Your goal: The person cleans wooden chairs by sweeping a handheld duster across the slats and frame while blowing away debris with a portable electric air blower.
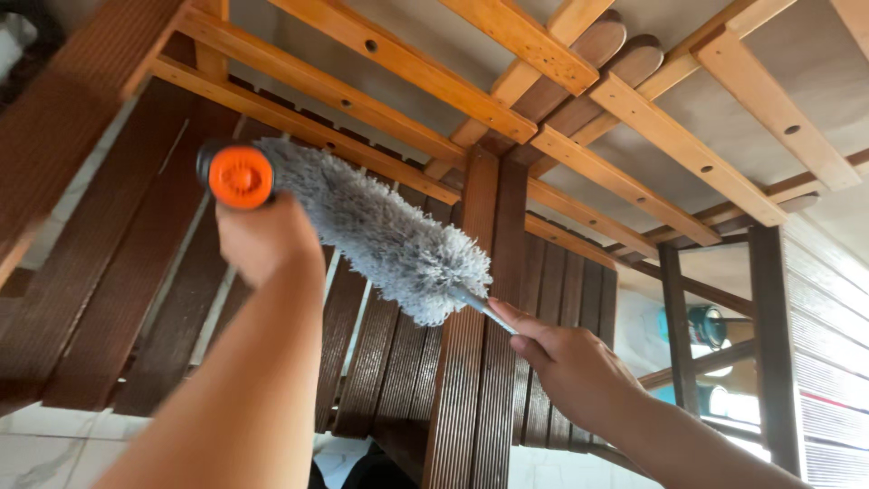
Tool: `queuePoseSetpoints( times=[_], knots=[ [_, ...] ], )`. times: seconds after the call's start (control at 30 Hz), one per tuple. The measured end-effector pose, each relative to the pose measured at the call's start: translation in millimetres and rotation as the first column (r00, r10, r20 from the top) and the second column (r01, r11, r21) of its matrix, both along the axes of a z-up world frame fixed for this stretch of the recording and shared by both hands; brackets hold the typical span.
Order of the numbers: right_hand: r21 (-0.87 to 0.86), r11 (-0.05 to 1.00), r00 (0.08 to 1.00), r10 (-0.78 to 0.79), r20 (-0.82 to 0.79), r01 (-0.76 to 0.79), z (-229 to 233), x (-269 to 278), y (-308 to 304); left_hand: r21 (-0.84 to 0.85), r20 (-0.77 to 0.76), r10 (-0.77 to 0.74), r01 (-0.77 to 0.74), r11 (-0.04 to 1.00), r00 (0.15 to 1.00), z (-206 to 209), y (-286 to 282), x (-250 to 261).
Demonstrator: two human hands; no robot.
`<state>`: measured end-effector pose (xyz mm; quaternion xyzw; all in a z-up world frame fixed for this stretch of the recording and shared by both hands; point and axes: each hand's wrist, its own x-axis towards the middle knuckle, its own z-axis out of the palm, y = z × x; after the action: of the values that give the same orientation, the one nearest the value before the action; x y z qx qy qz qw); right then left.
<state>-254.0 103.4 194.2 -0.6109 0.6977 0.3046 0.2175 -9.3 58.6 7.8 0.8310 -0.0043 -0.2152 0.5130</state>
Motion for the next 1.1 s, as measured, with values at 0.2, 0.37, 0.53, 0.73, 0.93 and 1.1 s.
queuePoseSetpoints(
  times=[0.2,0.37,0.53,0.73,0.93,1.1],
  knots=[
    [-0.155,0.979,0.979,0.157,0.130,-0.136,-6.8,-12.5,3.0,0.076,-0.012,-0.013,0.014,0.997,1.000,-3.1,43.7,-12.7],
    [-0.073,0.992,0.995,-0.100,0.023,0.102,10.4,8.1,12.1,0.037,0.062,-0.011,0.009,0.999,0.998,-11.0,-23.2,-7.6],
    [-0.020,0.989,0.989,-0.149,-0.019,0.149,11.3,5.5,14.9,0.033,-0.027,-0.099,0.100,0.994,0.995,-0.2,-40.0,6.8],
    [-0.220,0.964,0.971,0.185,0.150,-0.150,-11.9,-25.6,14.4,0.212,0.019,-0.166,0.158,0.964,0.986,5.8,40.4,7.3],
    [-0.208,0.978,0.993,0.032,0.113,-0.008,-8.2,-44.7,22.9,0.354,0.061,-0.166,0.134,0.926,0.984,-4.9,139.1,-19.0],
    [-0.277,0.961,0.980,0.069,0.185,-0.015,-10.9,-72.3,28.1,0.436,0.009,-0.059,0.049,0.898,0.998,-1.4,196.6,-35.0]
  ],
)
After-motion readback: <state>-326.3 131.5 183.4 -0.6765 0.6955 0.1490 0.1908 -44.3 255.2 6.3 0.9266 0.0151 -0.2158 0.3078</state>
